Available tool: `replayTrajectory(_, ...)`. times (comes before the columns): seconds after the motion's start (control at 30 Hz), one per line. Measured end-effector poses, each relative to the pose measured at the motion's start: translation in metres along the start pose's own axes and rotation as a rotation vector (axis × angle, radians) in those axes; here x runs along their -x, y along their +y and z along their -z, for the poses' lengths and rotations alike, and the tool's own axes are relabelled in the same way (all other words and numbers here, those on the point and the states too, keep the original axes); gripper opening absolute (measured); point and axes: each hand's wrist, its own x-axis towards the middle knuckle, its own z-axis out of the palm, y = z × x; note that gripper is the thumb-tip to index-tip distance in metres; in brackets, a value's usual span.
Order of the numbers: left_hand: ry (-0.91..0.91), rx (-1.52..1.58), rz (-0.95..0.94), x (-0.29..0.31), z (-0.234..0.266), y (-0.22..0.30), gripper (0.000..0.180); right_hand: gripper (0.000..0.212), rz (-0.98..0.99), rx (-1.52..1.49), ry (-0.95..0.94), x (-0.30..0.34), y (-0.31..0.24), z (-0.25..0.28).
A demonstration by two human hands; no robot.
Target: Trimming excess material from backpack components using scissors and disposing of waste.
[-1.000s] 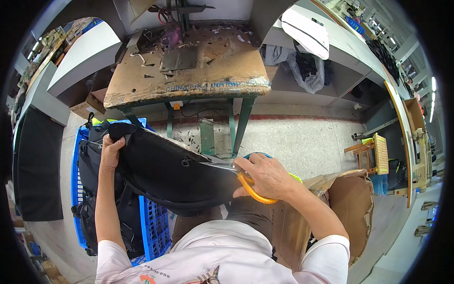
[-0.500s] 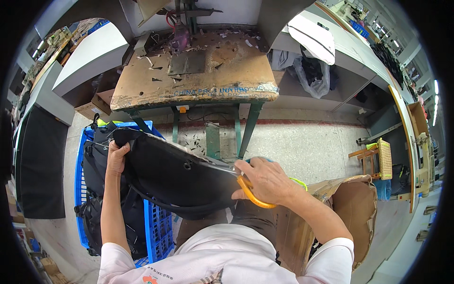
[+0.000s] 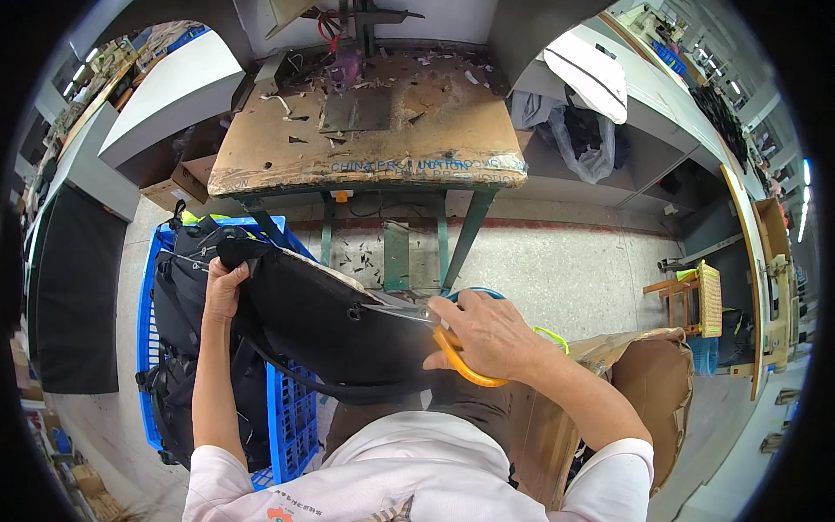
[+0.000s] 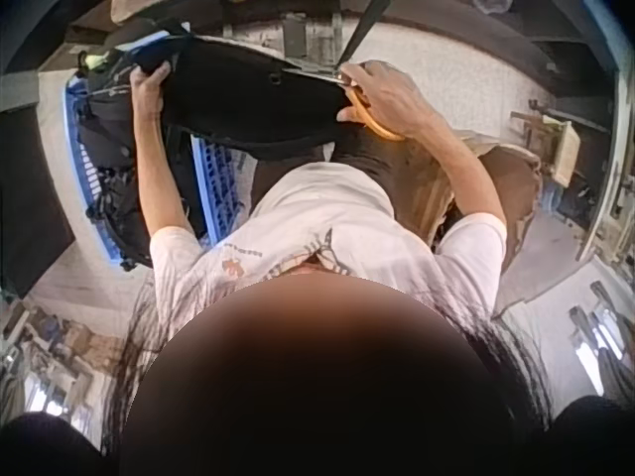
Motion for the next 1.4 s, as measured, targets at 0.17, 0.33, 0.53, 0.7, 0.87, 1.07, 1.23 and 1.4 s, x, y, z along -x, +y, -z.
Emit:
replayTrajectory(0.17, 0.013, 0.007, -0.017, 0.003, 0.000, 0.000, 0.018, 0.054, 0.047, 0.120, 0.010, -0.004, -0.007, 0.011)
replayTrajectory(0.33, 0.050, 0.026, -0.016, 0.005, 0.000, -0.005, 0.017, 0.051, 0.032, 0.060, -0.002, -0.006, -0.002, -0.003)
replayTrajectory(0.53, 0.051, 0.035, -0.014, 0.007, 0.000, -0.005, 0.018, 0.052, -0.014, 0.002, -0.021, -0.005, 0.001, -0.015)
replayTrajectory(0.7, 0.059, 0.039, -0.017, 0.010, -0.010, 0.003, 0.018, 0.052, -0.005, -0.006, 0.010, -0.006, -0.003, -0.010)
replayTrajectory(0.87, 0.033, 0.051, -0.043, 0.014, -0.012, 0.006, 0.018, 0.052, 0.059, 0.076, 0.083, -0.009, -0.004, -0.012)
replayTrajectory(1.07, 0.041, 0.049, -0.042, 0.015, -0.008, 0.000, 0.018, 0.052, -0.013, 0.023, -0.016, -0.009, -0.004, -0.017)
replayTrajectory(1.23, 0.052, 0.057, -0.055, 0.020, -0.014, 0.008, 0.016, 0.056, 0.005, 0.026, -0.014, -0.013, -0.009, -0.006)
replayTrajectory(1.4, 0.096, 0.066, -0.073, 0.027, -0.014, 0.012, 0.015, 0.059, -0.080, 0.026, -0.085, -0.013, -0.016, 0.001)
